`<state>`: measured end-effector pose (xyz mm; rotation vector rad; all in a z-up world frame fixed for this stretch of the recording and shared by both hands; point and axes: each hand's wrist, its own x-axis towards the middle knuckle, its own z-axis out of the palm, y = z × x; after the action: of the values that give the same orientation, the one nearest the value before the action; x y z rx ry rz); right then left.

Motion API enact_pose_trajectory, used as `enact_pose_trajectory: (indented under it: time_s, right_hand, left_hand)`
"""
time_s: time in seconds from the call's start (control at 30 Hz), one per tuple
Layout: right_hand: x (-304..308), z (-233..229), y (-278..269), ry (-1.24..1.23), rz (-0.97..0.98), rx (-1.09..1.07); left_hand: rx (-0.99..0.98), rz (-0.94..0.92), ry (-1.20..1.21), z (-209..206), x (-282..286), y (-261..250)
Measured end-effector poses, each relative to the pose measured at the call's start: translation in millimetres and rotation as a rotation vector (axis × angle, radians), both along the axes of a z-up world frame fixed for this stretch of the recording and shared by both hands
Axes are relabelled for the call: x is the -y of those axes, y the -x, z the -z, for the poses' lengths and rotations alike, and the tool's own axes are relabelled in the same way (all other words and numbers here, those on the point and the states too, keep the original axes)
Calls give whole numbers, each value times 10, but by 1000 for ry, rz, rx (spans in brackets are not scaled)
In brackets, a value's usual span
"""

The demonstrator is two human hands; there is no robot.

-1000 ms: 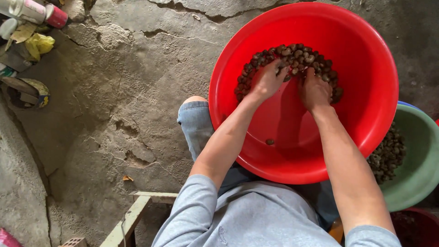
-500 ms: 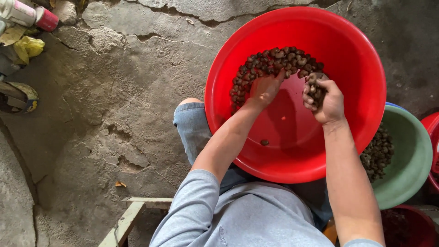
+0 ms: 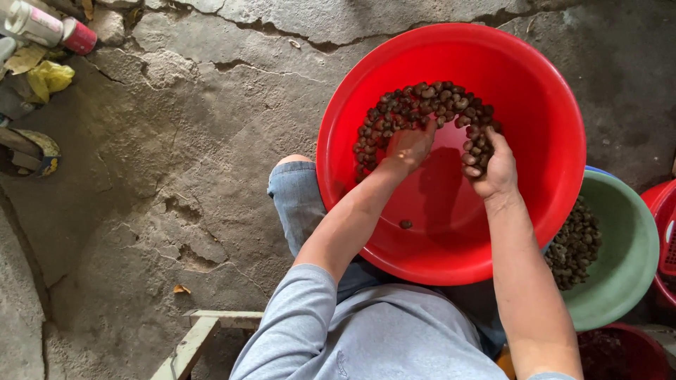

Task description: Sorting nuts by hand from a large red bowl into a smaller green bowl while sitting on the floor.

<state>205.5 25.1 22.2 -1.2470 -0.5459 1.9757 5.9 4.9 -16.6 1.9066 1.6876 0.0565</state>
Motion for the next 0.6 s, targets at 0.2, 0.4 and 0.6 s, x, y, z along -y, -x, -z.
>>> enact_pose_trajectory:
  time_s: [0.2, 0.4, 0.6]
  right_hand:
    - [0, 616, -38, 115, -6, 139]
    - [130, 234, 329, 171, -169, 145]
    - [149, 203, 466, 174, -22, -89]
  left_hand:
    - [441, -371, 172, -441, 68, -44]
    - [556, -243, -321, -103, 92, -316]
    - [342, -33, -527, -271, 165, -321]
